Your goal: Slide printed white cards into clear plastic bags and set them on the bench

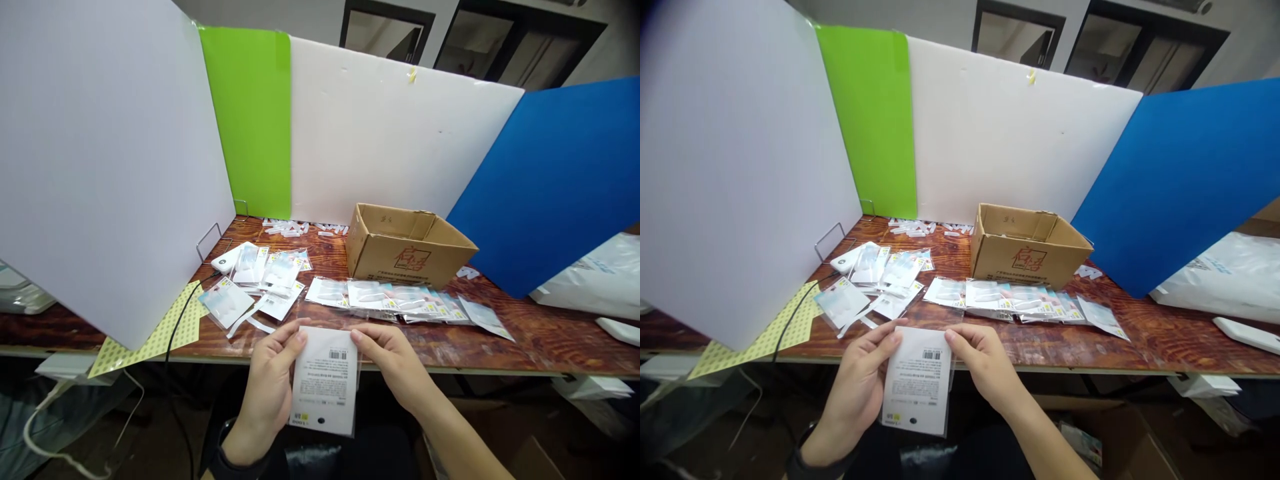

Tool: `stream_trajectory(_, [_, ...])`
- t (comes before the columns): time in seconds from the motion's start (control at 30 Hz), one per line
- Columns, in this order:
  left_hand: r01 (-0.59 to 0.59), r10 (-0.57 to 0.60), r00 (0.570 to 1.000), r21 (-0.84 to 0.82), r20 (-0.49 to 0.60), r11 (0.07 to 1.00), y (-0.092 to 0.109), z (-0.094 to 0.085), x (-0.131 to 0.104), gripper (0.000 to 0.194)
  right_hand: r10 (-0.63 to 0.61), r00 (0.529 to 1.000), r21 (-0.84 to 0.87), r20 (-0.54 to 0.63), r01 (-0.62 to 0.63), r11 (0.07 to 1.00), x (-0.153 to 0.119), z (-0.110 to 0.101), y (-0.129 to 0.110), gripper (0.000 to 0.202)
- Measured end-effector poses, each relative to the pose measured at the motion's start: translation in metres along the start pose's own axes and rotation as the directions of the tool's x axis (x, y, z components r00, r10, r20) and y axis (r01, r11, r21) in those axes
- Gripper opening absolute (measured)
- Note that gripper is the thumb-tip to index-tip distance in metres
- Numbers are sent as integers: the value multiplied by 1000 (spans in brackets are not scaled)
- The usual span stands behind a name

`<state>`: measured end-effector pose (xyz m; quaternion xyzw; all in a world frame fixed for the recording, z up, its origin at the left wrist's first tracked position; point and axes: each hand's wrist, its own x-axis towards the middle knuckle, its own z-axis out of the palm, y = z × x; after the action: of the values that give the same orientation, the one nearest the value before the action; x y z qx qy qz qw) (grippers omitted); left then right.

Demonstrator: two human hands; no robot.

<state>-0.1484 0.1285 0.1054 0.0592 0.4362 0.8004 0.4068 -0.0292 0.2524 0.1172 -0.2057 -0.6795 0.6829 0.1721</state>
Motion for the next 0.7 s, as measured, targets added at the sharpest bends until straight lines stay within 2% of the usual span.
stream_trajectory(0.17, [6, -5, 999, 4, -43, 1000, -4, 3, -7, 30, -41, 999, 41, -9, 42, 998, -12, -1, 8, 26])
stream_trajectory(0.27, [-10, 10, 999, 16, -32, 1000, -7, 7, -12, 27, -84, 988, 29, -128, 89, 996, -20, 2, 11, 26])
stream_trajectory(0.33, [-22, 22, 1000, 14, -14, 1000, -9, 10, -15, 24, -145, 957, 19, -250, 155, 988, -25, 6, 13, 37])
stream_trajectory(0.4, [-38, 38, 999, 15, 3, 999, -10, 13, -18, 22, -230, 920, -21, -318, 236, 972, -29, 8, 15, 38])
stream_trajectory(0.53, [-65, 64, 997, 32, 39, 997, -11, 19, -22, 20, -368, 883, -172, -291, 330, 928, -37, 8, 18, 21])
stream_trajectory(0.6, [-61, 59, 997, 29, 51, 998, -12, 22, -23, 21, -432, 847, -260, -310, 361, 895, -40, 6, 19, 34])
stream_trajectory(0.67, [-54, 53, 997, 27, 53, 998, -13, 24, -24, 23, -536, 780, -394, -323, 404, 825, -44, 4, 19, 47])
stream_trajectory(0.7, [-54, 53, 997, 28, 52, 998, -13, 25, -25, 23, -591, 745, -468, -309, 422, 777, -45, 3, 19, 47])
